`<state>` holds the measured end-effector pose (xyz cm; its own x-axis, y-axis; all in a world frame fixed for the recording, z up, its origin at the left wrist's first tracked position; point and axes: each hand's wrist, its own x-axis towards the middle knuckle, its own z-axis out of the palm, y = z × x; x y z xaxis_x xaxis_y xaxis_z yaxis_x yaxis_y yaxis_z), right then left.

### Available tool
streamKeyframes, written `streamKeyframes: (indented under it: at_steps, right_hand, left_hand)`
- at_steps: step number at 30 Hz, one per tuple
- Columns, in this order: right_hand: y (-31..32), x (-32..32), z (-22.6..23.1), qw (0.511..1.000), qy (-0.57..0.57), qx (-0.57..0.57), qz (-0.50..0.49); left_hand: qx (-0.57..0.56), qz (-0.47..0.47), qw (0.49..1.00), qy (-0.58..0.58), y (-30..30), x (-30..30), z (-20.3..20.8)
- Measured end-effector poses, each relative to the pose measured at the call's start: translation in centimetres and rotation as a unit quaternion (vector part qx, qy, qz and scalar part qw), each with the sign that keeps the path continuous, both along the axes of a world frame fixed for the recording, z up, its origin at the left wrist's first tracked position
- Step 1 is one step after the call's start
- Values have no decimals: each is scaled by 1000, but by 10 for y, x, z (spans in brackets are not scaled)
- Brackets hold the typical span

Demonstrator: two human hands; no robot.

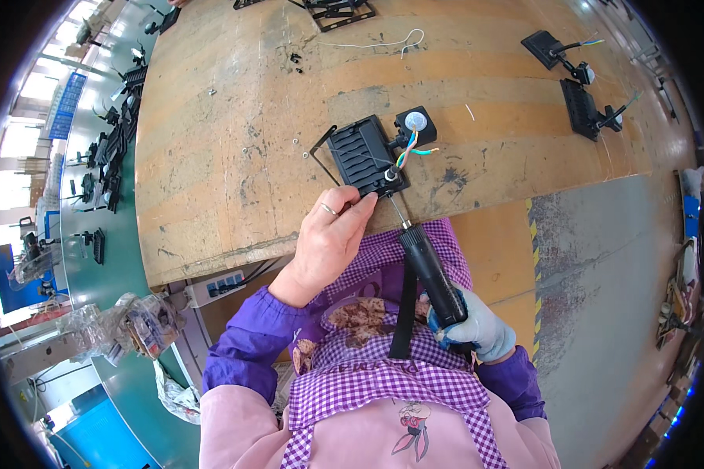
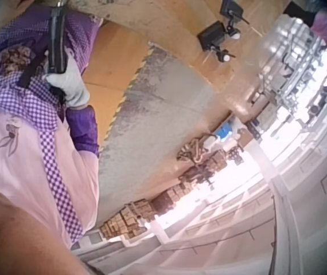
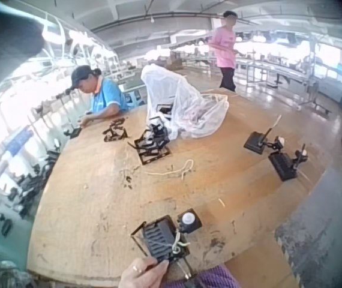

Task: The person screws brackets and a sensor module onto an electronic device housing using an electric screwdriver.

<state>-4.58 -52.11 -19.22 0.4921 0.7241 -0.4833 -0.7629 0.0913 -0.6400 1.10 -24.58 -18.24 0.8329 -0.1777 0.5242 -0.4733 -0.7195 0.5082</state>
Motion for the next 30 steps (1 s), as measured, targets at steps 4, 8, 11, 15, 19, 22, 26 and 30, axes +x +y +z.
streamKeyframes:
  at_steps: [4,8,11,15,19,22,26,30]
  right_hand:
    - [1,1,1,1000,1,-2,1]
    - [1,1,2,1000,4,-13,7]
    - [1,1,2,1000,1,-15,6]
    - [0,-1,1,1000,-4,-16,3]
    - [-1,-1,-1,1000,-13,-21,11]
    - [-1,0,1,1000,-3,-13,10]
    - [0,0,2,1000,15,3,0]
    - [0,0,2,1000,19,8,0]
  left_hand:
    - [-1,1,1000,1,0,1,-1]
    - [-8,-1,1000,4,1,1,-1]
    - [-8,-1,1000,0,1,1,-1]
    - [-8,-5,1000,8,1,0,0]
    - [-11,-6,1000,5,0,1,1]
    - [-13,-5,1000,12,0,0,2]
    - [-29,1,999,18,1,1,-1]
    - [-34,2,999,10,0,3,-1]
